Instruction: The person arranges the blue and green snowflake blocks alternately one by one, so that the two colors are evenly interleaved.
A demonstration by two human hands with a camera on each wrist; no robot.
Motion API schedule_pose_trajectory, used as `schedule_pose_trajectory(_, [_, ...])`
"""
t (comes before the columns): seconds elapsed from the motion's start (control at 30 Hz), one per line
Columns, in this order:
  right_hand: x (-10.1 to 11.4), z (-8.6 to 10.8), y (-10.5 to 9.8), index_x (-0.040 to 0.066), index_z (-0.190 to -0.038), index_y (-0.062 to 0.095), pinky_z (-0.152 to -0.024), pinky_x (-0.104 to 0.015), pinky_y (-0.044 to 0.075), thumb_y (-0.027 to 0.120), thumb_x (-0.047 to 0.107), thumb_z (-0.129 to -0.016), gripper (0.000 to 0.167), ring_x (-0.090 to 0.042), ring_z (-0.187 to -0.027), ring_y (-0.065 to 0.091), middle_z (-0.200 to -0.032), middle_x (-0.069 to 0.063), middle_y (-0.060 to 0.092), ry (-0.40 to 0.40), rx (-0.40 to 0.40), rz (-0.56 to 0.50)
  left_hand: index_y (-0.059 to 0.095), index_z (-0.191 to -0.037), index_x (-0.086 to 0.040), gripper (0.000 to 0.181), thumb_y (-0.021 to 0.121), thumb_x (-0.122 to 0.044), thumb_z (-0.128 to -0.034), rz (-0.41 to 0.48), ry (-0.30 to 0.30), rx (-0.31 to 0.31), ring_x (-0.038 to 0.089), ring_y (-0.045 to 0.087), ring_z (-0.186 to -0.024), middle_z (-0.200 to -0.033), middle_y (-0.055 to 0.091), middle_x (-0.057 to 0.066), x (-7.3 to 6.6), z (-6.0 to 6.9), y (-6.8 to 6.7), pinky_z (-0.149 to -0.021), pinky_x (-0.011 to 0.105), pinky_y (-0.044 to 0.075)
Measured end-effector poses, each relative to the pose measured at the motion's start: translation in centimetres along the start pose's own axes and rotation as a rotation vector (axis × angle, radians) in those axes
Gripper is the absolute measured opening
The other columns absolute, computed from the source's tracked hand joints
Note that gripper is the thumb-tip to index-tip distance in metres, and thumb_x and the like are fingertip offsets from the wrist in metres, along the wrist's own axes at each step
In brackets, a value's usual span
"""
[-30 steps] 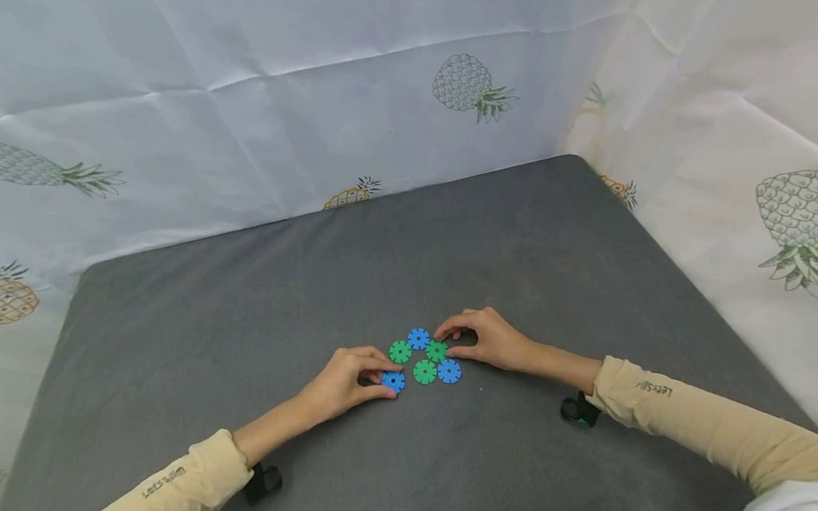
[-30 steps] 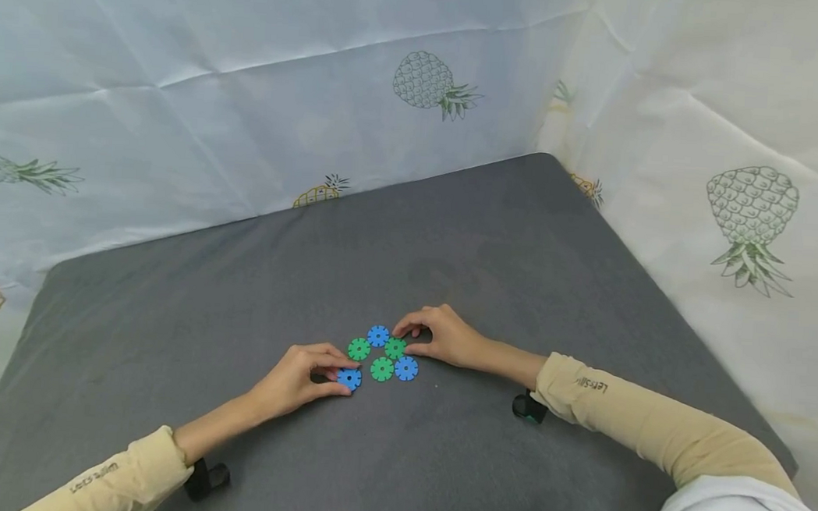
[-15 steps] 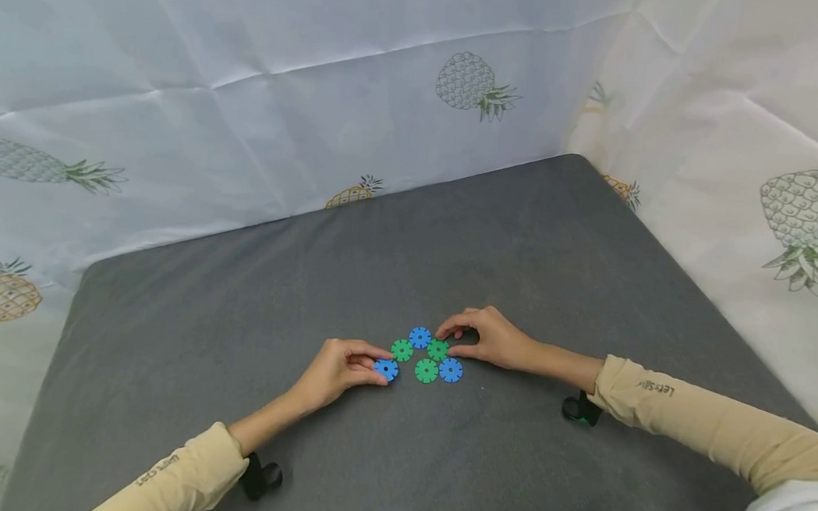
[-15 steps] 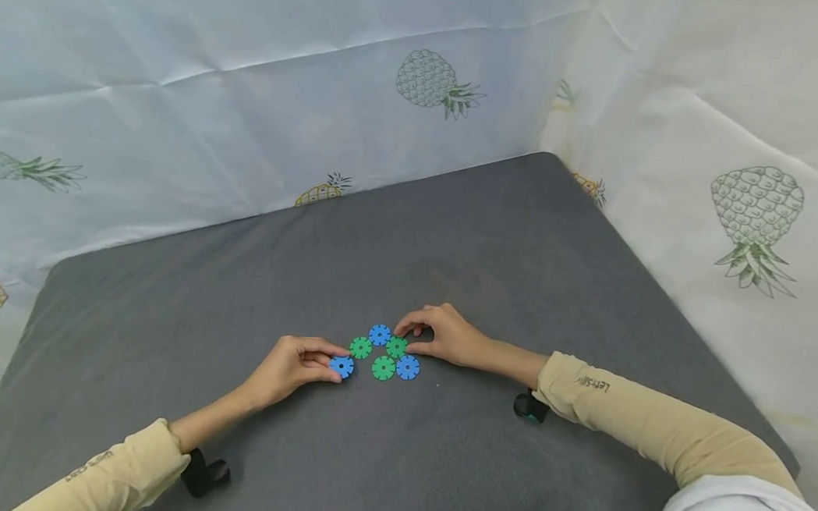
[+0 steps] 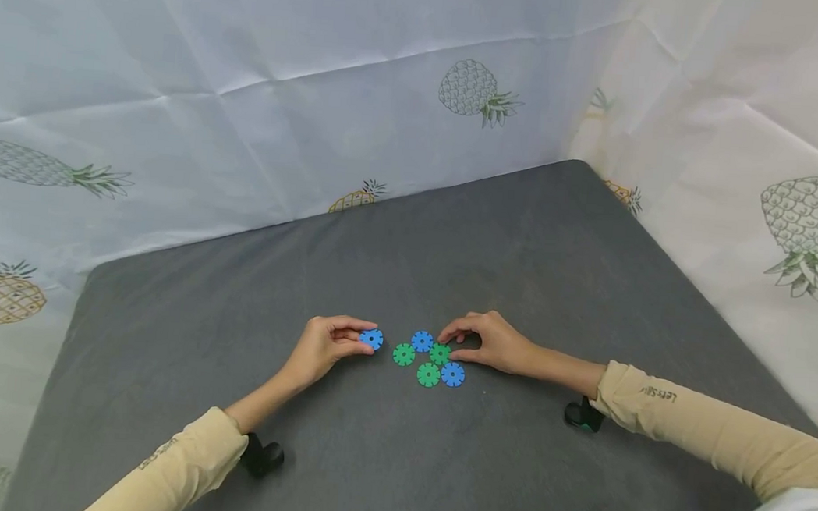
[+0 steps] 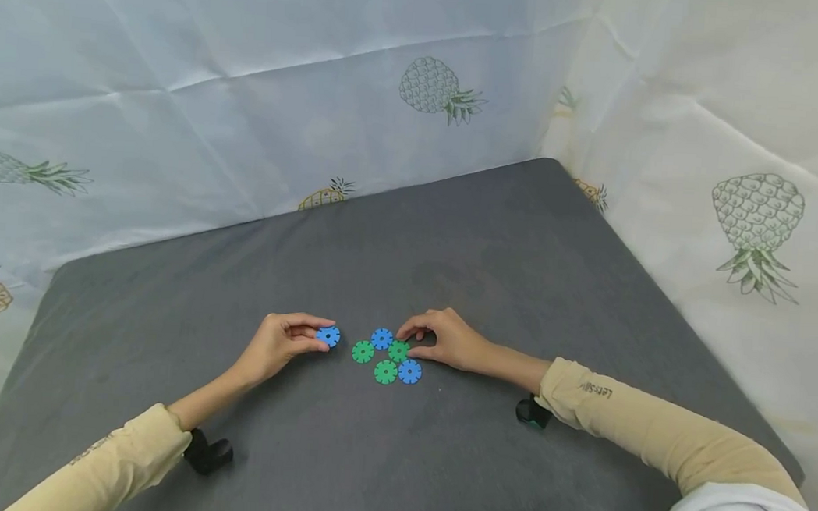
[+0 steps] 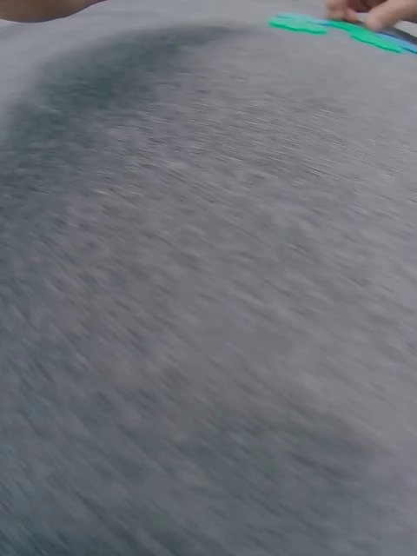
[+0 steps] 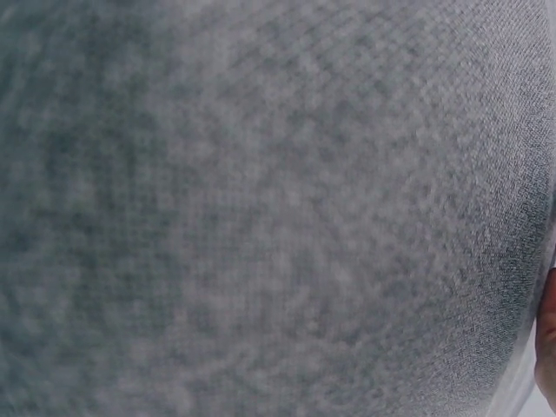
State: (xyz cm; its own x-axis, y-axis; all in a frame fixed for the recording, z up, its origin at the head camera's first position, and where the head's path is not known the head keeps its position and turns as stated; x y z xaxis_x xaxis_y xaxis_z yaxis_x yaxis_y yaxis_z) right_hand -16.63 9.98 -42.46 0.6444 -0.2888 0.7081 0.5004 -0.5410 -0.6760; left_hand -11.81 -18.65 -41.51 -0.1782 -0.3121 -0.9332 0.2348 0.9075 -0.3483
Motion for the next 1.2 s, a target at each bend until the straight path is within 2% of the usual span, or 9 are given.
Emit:
schedule_pose_trajectory(0.27, [-0.1, 0.1, 0.1, 0.008, -0.108, 0.07, -0.078, -0.027, 0.05, 0.077, 0.01, -0.081, 0.028, -0.013, -0.089, 0.061, -0.102, 0.0, 0.07, -0.002, -0.008, -0.009, 0.072, -0.105, 0.005, 0.031, 0.078, 0.0, -0.0747, -0.006, -0.005, -0.07, 0.008, 0.068, -0.072, -0.087, 0.072, 0.018, 0.7, -1.3, -1.7, -0.064, 0.02, 0.052])
schedule_pose_trajectory(0.47, [-0.2, 0.1, 0.2, 0.009, -0.107, 0.07, -0.078, -0.026, 0.05, 0.077, 0.011, -0.081, 0.027, -0.012, -0.089, 0.061, -0.102, 0.0, 0.07, 0.002, -0.008, -0.005, 0.072, -0.106, 0.005, 0.032, 0.078, -0.002, -0.0757, -0.036, -0.021, -0.082, 0.008, 0.068, -0.073, -0.088, 0.072, 0.018, 1.3, -2.3, -2.6, -0.065, 0.02, 0.052])
schedule_pose_trajectory(0.7, [-0.1, 0.1, 0.1, 0.009, -0.107, 0.071, -0.078, -0.025, 0.05, 0.078, 0.01, -0.08, 0.028, -0.011, -0.088, 0.06, -0.102, 0.001, 0.07, 0.005, -0.015, -0.022, 0.07, -0.11, 0.005, 0.031, 0.075, -0.004, -0.0802, -0.064, -0.042, -0.094, 0.003, 0.067, -0.077, -0.096, 0.07, 0.021, 1.7, -4.0, -4.5, -0.068, 0.026, 0.054])
schedule_pose_trajectory(0.97, [-0.1, 0.0, 0.2, 0.009, -0.107, 0.07, -0.078, -0.026, 0.05, 0.077, 0.01, -0.081, 0.027, -0.012, -0.088, 0.061, -0.102, 0.0, 0.07, -0.011, -0.02, -0.025, 0.071, -0.111, 0.001, 0.032, 0.076, -0.009, -0.0808, -0.129, -0.098, -0.17, 0.01, 0.068, -0.076, -0.091, 0.071, 0.02, 2.3, -5.1, -6.5, -0.061, 0.023, 0.051])
schedule_pose_trajectory(1.2, [-0.2, 0.2, 0.2, 0.009, -0.108, 0.071, -0.078, -0.026, 0.05, 0.077, 0.011, -0.081, 0.027, -0.012, -0.087, 0.06, -0.102, 0.0, 0.071, -0.018, -0.024, -0.019, 0.07, -0.115, -0.003, 0.035, 0.075, -0.016, -0.0834, -0.174, -0.167, -0.158, -0.001, 0.065, -0.079, -0.101, 0.07, 0.016, 3.0, -5.6, -7.0, -0.07, 0.022, 0.052])
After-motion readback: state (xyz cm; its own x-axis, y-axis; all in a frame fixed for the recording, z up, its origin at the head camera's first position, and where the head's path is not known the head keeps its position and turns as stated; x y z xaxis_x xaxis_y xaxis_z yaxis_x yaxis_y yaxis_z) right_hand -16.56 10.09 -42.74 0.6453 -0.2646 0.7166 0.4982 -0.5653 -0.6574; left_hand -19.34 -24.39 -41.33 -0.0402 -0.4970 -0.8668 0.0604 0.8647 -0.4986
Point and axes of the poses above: each hand's wrist, its own z-axis away from the middle knuckle, its own y-axis out of the palm, x = y × z, the point moved 2 cm from there along -z, towards the middle knuckle
